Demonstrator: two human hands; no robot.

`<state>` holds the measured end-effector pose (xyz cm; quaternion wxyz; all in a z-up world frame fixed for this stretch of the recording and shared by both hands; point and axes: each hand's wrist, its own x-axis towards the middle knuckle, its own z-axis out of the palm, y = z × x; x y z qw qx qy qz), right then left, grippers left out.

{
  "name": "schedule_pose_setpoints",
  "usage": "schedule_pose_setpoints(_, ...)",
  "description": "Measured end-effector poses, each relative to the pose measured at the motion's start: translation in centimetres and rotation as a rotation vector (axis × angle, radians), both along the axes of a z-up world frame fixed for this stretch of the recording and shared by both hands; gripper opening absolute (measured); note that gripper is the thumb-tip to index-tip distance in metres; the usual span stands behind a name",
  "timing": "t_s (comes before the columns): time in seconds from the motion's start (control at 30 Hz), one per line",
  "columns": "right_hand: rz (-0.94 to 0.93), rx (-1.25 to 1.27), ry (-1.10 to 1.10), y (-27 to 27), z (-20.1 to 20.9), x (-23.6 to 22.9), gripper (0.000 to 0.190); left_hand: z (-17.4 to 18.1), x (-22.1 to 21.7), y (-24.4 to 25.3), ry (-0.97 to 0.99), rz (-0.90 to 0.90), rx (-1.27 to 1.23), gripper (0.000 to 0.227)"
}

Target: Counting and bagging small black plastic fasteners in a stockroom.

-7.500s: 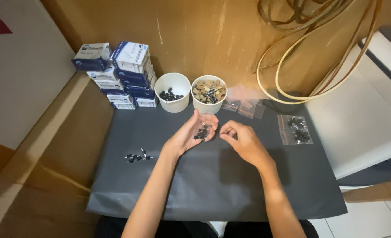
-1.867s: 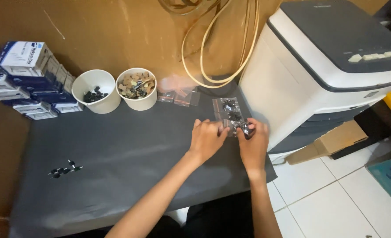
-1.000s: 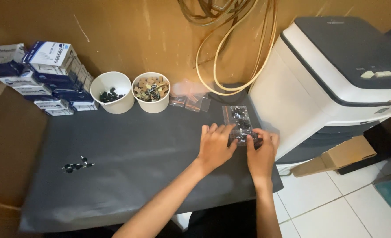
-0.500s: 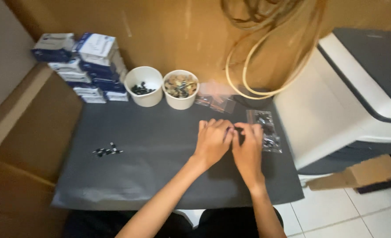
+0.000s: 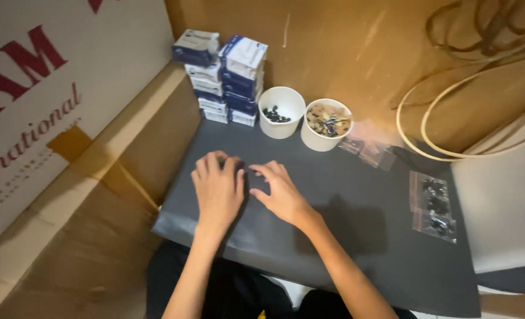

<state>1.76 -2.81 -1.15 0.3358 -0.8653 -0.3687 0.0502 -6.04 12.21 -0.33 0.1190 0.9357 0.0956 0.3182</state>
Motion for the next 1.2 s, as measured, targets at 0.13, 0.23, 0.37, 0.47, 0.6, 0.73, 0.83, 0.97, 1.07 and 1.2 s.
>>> schedule_pose_setpoints(0.13,0.109,-0.091,-0.058,2.5,1.8,-1.1,0.056,-0.7,-1.7,2.2,0.046,-0.013,-0.098,0.02)
schedule_pose_setpoints(0.23,0.172,-0.156,-0.103,3.2,2.4,-1.1,0.047,-0.9,-2.0,2.7,0.121,-0.059,-0.211,0.031)
schedule_pose_setpoints(0.37,0.188,-0.146,-0.12,3.2,1.7,-0.8,0.03,-1.2,-2.2,2.8,0.151,-0.058,-0.233,0.04)
schedule_pose_setpoints(0.47,0.17,-0.149,-0.114,3.2,1.8,-0.7,0.026,-1.2,-2.1,2.8,0.157,-0.073,-0.23,0.033)
schedule_pose_setpoints(0.6,0.152,-0.158,-0.138,3.2,1.1,-0.3,0.02,-0.8,-2.3,2.5,0.162,-0.063,-0.197,0.021)
schedule_pose_setpoints(0.73,0.145,-0.167,-0.107,2.4,1.3,-0.2,0.018,-0.8,-2.1,2.5,0.158,-0.061,-0.178,0.019)
schedule_pose_setpoints(0.83,0.127,-0.178,-0.125,1.2,1.1,-0.2,0.018,-0.3,-1.9,1.7,0.174,-0.105,-0.165,0.017)
schedule_pose_setpoints(0.97,0.07,-0.148,-0.123,-2.4,1.0,-0.1,0.016,-0.2,-0.6,-0.6,0.151,-0.216,-0.089,0.014)
schedule_pose_setpoints(1.07,-0.022,-0.108,-0.065,-5.2,1.3,-0.3,0.019,0.0,0.8,-3.3,0.146,-0.293,-0.072,0.011)
schedule_pose_setpoints(1.2,-0.144,-0.052,0.005,-9.7,0.9,-0.1,0.028,-0.5,2.2,-7.1,0.146,-0.361,-0.073,0.011)
